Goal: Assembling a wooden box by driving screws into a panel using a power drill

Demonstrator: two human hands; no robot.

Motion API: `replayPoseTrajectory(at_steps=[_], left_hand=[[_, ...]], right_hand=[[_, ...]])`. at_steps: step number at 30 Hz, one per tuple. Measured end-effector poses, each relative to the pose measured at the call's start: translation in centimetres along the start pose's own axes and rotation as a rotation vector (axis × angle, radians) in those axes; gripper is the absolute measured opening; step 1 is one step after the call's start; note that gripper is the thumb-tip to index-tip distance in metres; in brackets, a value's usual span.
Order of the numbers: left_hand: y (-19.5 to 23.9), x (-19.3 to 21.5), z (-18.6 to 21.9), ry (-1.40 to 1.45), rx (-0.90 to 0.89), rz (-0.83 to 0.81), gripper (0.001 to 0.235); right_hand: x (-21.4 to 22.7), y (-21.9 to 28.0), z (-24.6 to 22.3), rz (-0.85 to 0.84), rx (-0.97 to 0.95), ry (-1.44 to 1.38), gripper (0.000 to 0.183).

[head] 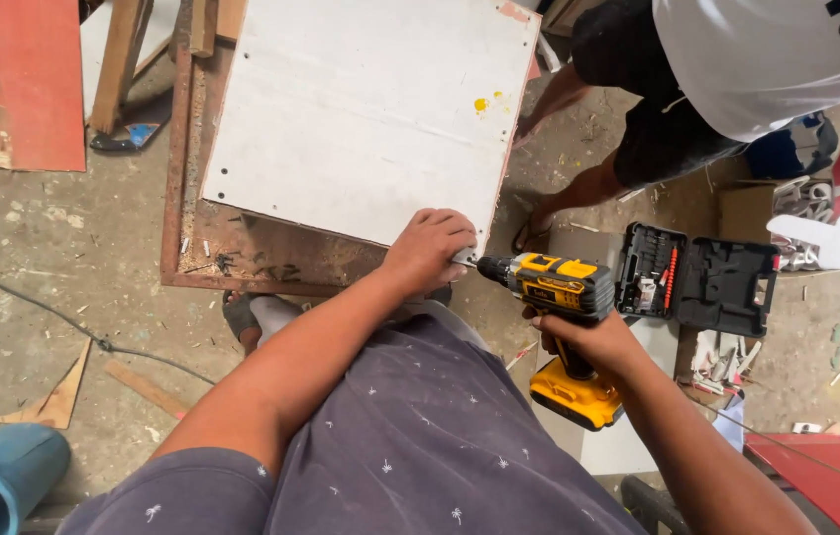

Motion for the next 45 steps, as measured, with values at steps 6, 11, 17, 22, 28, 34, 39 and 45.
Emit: replayPoseTrajectory(at_steps=[6,11,17,22,28,34,39,45], left_hand=[[-0.3,-1.2,-0.9,0.012,-0.008,0.077,0.045],[0.0,-0.6,-0.7,0.069,0.012,0.079,0.045],[0.3,-0.5,-0.8,0.085,0.010,0.101,0.050],[0.4,-0.2,-0.8,0.076,0.038,0.120,0.054],[0.7,0.3,-1.1,0.105,0.013,0.154,0.063],[0.6,0.5,-1.0,0.095,0.014,0.157,0.068],[1.6,2.5,0.6,0.140,0.077,0.058,0.049],[0.6,1.1,0.4,0.072,0.138,0.031,0.041]], right_hand=[[-0.6,-0.2,-0.6,0.011,0.104,-0.024,0.020],[-0.4,-1.3,1.4,0.004,0.131,-0.102,0.017],[0.4,-1.5,0.8,-0.007,0.070,0.009,0.019],[0.1,-1.7,-1.4,0.002,-0.073,0.143,0.028],[-0.2,-3.8,-5.4,-0.075,-0.229,0.543,0.027],[1.7,-6.0,-6.4,-0.145,-0.343,0.709,0.024],[-0.5,-5.1,-6.8,-0.139,-0.361,0.517,0.022],[1.6,-7.0,-2.9,-0.098,-0.373,0.601,0.027]])
Point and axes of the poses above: each hand's wrist, its own y-axis away from the middle knuckle, its own x-axis out of the back of the hand, z = x × y, the point moved 5 cm from there along -y, towards the middle knuckle, and after that the axes turned 15 degrees about -z, right-handed, at the moved point
